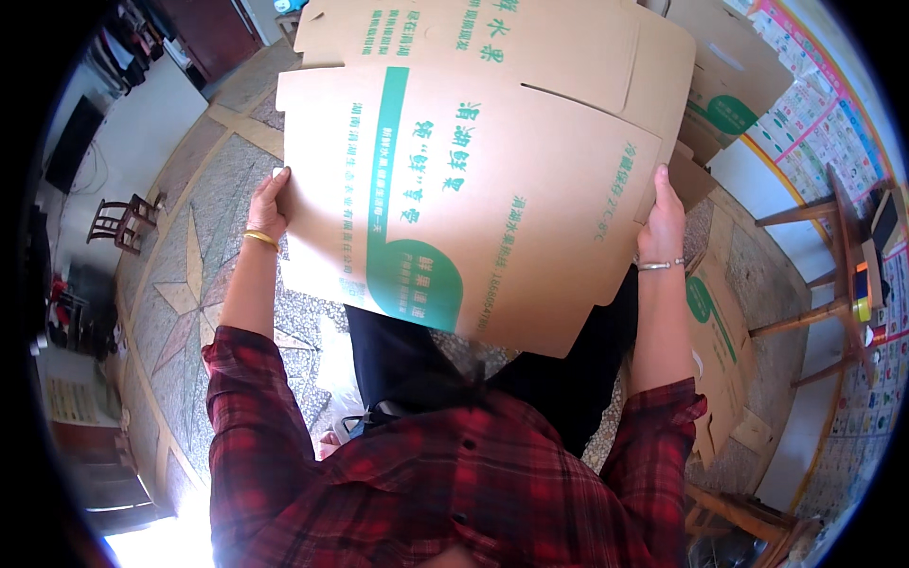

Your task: The person sits on the floor and assembles flat cardboard boxes into three-dimensional containers. They fold the flaps and secure them using white plastic clips, repeating the process for multiple boxes.

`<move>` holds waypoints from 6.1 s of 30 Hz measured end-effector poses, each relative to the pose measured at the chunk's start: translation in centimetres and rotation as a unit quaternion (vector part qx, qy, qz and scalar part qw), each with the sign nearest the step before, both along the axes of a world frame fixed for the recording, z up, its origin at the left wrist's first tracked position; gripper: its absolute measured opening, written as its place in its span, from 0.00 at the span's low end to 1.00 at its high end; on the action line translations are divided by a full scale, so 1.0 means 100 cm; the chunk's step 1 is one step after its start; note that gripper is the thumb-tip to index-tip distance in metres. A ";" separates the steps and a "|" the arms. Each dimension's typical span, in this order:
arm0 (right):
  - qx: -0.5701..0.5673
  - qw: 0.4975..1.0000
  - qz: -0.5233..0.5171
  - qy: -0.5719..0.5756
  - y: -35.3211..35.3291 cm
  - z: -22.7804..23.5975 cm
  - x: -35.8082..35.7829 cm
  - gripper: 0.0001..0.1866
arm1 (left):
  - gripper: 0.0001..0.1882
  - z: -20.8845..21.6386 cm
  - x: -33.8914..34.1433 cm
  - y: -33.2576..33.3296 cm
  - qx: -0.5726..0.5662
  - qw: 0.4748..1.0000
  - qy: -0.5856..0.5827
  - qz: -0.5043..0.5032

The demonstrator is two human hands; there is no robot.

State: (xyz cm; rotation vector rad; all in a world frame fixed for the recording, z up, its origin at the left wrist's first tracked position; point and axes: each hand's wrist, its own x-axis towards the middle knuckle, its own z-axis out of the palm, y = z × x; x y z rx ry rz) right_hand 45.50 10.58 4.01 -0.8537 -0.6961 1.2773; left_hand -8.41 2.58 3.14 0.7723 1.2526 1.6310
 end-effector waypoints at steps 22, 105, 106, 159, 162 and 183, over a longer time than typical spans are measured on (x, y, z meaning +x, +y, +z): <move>0.029 0.999 -0.014 -0.004 -0.005 -0.010 -0.001 0.22 | 0.15 0.014 0.004 -0.004 -0.014 0.998 0.065 0.004; 0.157 0.855 0.239 -0.434 -0.053 -0.068 -0.121 0.18 | 0.18 0.075 0.135 0.086 0.161 0.921 0.287 -0.207; 0.147 0.863 0.220 -0.432 -0.046 -0.074 -0.106 0.19 | 0.19 0.086 0.133 0.085 0.170 0.921 0.256 -0.241; 0.200 0.879 0.099 -0.422 -0.020 -0.105 -0.119 0.23 | 0.27 0.067 0.041 0.034 -0.151 0.910 0.267 -0.280; 0.276 0.842 0.114 -0.449 -0.035 -0.066 -0.143 0.21 | 0.28 0.078 0.022 0.021 -0.122 0.936 0.206 -0.259; 0.417 0.782 0.035 -0.463 -0.056 0.000 -0.198 0.26 | 0.28 0.068 0.034 -0.026 -0.133 0.890 0.273 -0.341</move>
